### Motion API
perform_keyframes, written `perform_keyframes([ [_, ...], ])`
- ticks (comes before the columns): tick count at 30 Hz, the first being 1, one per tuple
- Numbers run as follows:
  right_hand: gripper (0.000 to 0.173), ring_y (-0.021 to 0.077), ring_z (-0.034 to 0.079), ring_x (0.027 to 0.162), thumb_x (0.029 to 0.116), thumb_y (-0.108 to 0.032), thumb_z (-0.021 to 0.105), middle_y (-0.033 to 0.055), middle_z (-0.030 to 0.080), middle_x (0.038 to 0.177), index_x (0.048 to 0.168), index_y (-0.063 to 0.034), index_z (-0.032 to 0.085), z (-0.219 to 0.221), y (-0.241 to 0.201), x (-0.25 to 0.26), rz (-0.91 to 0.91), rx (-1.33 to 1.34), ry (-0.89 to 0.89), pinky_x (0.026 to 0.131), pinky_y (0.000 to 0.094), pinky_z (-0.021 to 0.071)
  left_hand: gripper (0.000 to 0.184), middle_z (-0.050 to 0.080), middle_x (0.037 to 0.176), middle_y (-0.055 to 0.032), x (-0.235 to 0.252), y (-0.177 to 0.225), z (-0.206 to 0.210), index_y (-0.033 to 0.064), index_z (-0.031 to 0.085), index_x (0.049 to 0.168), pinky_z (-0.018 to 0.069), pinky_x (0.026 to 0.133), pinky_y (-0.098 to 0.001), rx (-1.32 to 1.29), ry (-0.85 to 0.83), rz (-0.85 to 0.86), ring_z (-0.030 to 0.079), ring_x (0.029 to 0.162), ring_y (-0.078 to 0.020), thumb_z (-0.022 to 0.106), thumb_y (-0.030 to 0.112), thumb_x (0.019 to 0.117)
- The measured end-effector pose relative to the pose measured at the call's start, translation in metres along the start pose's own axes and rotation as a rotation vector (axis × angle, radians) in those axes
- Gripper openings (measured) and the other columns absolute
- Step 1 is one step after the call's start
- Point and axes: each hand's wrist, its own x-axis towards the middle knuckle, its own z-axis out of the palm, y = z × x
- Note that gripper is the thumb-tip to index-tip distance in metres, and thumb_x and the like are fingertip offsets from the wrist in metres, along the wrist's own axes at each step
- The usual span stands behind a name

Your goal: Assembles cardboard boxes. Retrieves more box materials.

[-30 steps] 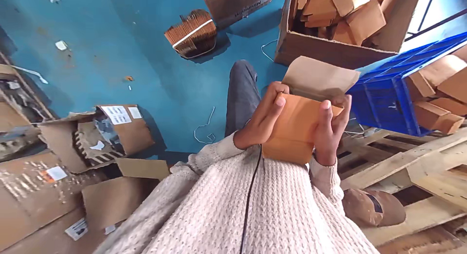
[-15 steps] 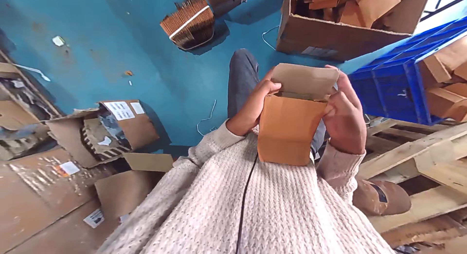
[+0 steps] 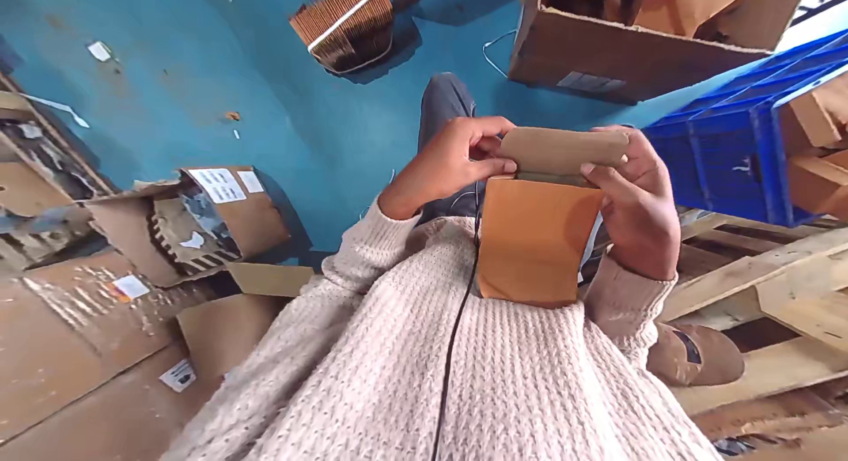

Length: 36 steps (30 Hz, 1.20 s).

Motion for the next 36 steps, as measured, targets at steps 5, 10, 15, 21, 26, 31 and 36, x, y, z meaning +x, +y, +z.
perform_keyframes([
  [5,0.043,0.0080,0.069,0.104,0.0958,0.002,0.051,-0.0031,0.068,0.120,0.135,-0.0139,0.051,0.001,-0.006,-0.002,0.100,0.118,-0.028,0.085,0.0271,0.0609,0.021,0.074,0.093,-0.0001,0.009,-0.009,0.010,-0.0035,0.065,0.113,0.0607,0.081,-0.0250,-0.165,0.093,0.077,0.071,0.085,-0.0050,0.068,0.003,0.0934],
  [10,0.055,0.0118,0.065,0.114,0.0945,0.004,0.054,0.0002,0.063,0.133,0.147,-0.0102,0.044,-0.001,-0.002,-0.001,0.011,0.100,-0.073,0.094,0.0307,0.0582,0.023,0.072,0.095,-0.0022,0.001,0.001,0.016,-0.0046,0.066,0.116,0.0594,0.079,-0.0229,-0.040,0.163,0.134,0.069,0.085,-0.0043,0.067,0.008,0.0960],
  [15,0.049,0.0116,0.068,0.109,0.0915,0.007,0.058,-0.0002,0.067,0.124,0.137,-0.0106,0.052,-0.005,-0.001,-0.002,-0.029,0.092,-0.081,0.092,0.0305,0.0593,0.026,0.072,0.097,-0.0034,-0.005,0.004,0.020,-0.0059,0.065,0.118,0.0590,0.080,-0.0217,-0.018,0.163,0.121,0.069,0.086,-0.0039,0.067,0.008,0.0961],
  [21,0.024,0.0189,0.071,0.110,0.0915,0.009,0.059,0.0059,0.075,0.115,0.099,-0.0123,0.067,0.000,0.006,0.001,-0.149,0.086,-0.055,0.093,0.0347,0.0597,0.022,0.074,0.111,-0.0077,-0.009,0.003,0.020,-0.0006,0.071,0.117,0.0572,0.079,-0.0211,0.043,0.181,0.189,0.069,0.091,-0.0059,0.065,0.003,0.0965],
  [26,0.022,0.0184,0.069,0.113,0.0966,0.006,0.051,0.0053,0.074,0.114,0.094,-0.0128,0.063,0.009,0.012,-0.001,-0.177,0.061,-0.028,0.097,0.0348,0.0573,0.021,0.073,0.115,-0.0071,-0.013,0.001,0.020,-0.0007,0.070,0.118,0.0563,0.083,-0.0234,-0.011,0.161,0.181,0.068,0.097,-0.0069,0.060,0.003,0.0993],
  [31,0.020,0.0164,0.067,0.112,0.0999,0.000,0.049,0.0028,0.072,0.112,0.094,-0.0141,0.062,0.027,0.023,-0.011,-0.317,0.098,0.158,0.098,0.0343,0.0547,0.062,0.059,0.135,-0.0082,-0.032,0.001,0.059,-0.0020,0.043,0.146,0.0498,0.104,-0.0309,-0.434,0.179,0.065,0.058,0.120,-0.0103,0.031,0.045,0.1070],
  [36,0.030,0.0255,0.068,0.110,0.1007,-0.028,0.047,0.0075,0.073,0.105,0.085,-0.0140,0.068,0.033,0.032,-0.020,-0.457,0.208,0.073,0.100,0.0455,0.0531,0.082,0.063,0.126,-0.0209,-0.034,-0.005,0.076,-0.0121,0.034,0.144,0.0495,0.107,-0.0446,-0.373,0.243,0.149,0.061,0.121,-0.0268,0.027,0.060,0.1055],
])
